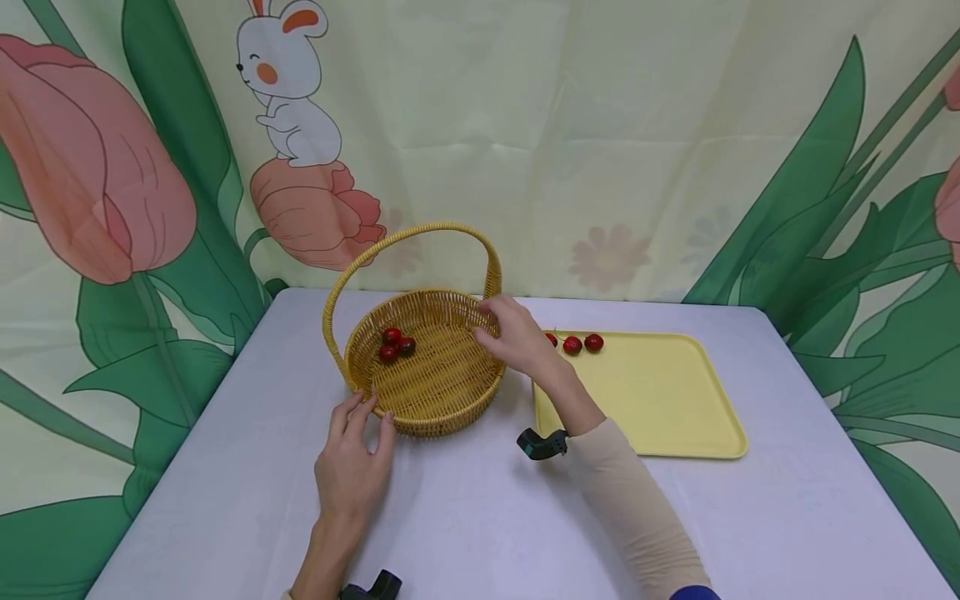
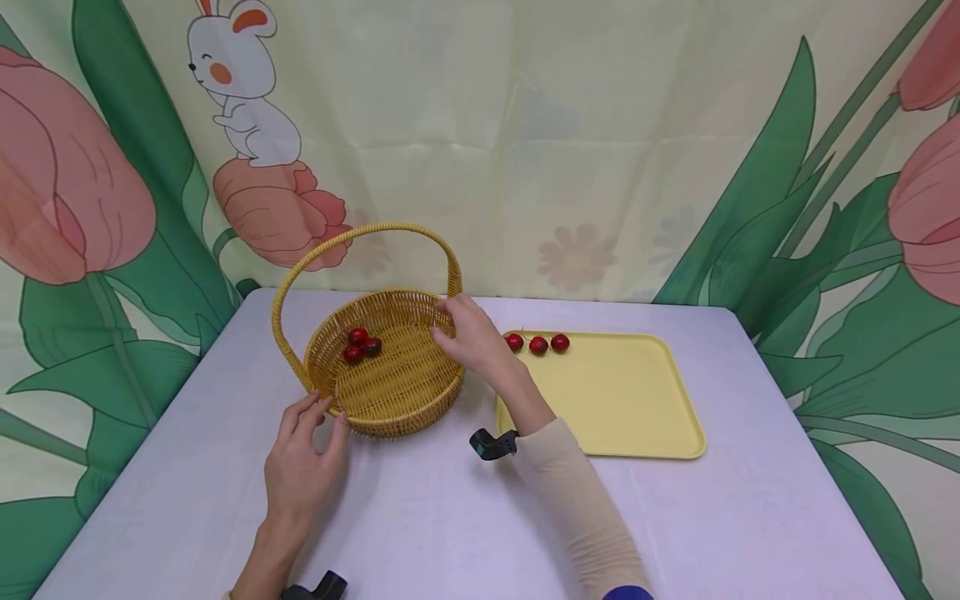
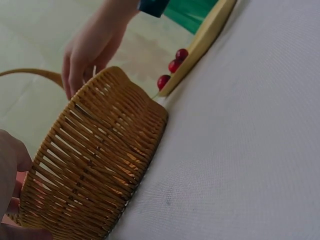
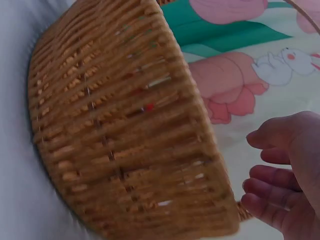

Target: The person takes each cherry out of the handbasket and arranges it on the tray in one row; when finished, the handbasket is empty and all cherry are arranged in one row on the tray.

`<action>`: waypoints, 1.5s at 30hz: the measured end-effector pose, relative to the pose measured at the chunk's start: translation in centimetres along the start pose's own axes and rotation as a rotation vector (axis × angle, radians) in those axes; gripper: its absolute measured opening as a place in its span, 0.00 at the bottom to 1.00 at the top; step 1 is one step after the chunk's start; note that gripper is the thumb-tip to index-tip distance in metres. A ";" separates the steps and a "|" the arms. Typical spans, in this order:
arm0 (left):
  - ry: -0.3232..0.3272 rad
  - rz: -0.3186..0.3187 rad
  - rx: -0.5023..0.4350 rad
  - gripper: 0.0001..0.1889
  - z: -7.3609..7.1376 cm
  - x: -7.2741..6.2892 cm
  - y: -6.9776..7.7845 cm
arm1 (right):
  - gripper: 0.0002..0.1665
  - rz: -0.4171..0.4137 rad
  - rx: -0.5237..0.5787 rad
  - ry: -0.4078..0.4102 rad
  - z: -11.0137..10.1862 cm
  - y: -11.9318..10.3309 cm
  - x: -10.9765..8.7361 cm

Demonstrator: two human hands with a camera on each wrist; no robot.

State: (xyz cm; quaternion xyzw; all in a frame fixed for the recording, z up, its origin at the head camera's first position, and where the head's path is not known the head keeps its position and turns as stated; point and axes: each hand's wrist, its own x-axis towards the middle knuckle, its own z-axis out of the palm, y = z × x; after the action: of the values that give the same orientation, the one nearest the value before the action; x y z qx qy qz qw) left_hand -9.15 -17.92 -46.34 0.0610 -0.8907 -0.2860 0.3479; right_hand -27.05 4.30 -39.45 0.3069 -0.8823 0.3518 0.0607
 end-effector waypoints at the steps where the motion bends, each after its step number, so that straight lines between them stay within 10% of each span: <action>1: 0.002 0.001 -0.002 0.19 0.0 0.0 0.0 | 0.22 0.005 0.002 -0.012 0.3 -0.3 0.2; 45: 0.006 0.027 0.006 0.19 0.0 0.1 -0.2 | 0.37 0.065 -0.141 -0.404 9.3 -4.2 4.9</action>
State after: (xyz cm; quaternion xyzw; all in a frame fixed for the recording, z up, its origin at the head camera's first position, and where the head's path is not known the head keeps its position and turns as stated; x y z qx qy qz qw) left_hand -9.25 -18.11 -46.38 0.0507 -0.8912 -0.2784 0.3545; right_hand -27.55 -6.66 -42.38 0.3373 -0.9084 0.2223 -0.1073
